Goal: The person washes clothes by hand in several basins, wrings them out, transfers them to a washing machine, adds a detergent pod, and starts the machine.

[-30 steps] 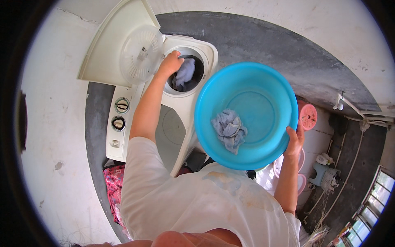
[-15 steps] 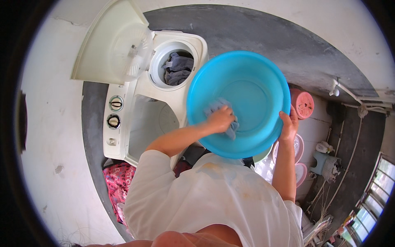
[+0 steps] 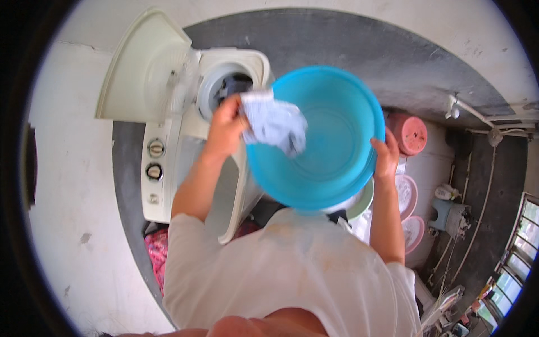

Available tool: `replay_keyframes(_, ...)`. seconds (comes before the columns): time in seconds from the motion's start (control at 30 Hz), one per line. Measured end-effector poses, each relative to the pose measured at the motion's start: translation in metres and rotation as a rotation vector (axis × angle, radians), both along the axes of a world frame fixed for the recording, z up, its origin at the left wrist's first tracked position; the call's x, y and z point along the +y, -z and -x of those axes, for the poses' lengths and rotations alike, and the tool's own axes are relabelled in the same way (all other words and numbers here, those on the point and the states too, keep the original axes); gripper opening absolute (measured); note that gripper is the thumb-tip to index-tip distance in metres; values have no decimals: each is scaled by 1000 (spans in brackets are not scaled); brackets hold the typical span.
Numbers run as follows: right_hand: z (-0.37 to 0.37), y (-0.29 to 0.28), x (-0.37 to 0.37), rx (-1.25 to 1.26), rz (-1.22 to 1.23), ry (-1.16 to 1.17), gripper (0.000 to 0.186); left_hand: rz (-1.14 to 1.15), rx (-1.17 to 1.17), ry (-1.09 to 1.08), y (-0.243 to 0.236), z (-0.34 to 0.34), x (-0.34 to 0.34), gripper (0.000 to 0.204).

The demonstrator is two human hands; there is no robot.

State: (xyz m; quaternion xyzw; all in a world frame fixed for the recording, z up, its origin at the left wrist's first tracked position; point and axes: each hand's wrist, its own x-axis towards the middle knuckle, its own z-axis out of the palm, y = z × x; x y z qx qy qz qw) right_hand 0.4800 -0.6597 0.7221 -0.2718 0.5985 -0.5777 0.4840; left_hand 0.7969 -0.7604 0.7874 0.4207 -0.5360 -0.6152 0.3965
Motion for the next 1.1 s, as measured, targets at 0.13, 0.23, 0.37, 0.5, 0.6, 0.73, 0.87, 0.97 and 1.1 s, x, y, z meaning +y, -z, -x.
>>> replay_keyframes(0.13,7,19,7,-102,-36,79,42,45,362,-259,-76,-12,-17,21)
replay_keyframes(0.23,8,30,10,-131,-20,86,41,227,350,-425,-130,-39,-42,21)
replay_keyframes(0.37,11,36,12,-126,-19,86,41,394,255,-527,-155,-72,-73,29)
replay_keyframes(0.5,10,34,11,-85,-42,91,41,495,-24,-660,-120,-89,-103,30)
replay_keyframes(0.6,13,36,8,-106,-48,77,40,539,-670,-663,-45,-102,-121,41)
replay_keyframes(0.73,10,29,8,-96,-63,81,40,287,-935,-476,75,-134,-126,50)
replay_keyframes(0.87,9,30,12,-102,-67,64,40,149,-1003,-383,142,-156,-119,46)
replay_keyframes(0.97,10,31,13,-103,-84,83,40,65,-1040,-266,169,-142,-122,43)
replay_keyframes(1.1,7,24,11,-104,-103,96,40,19,-1253,-105,198,-107,-123,46)
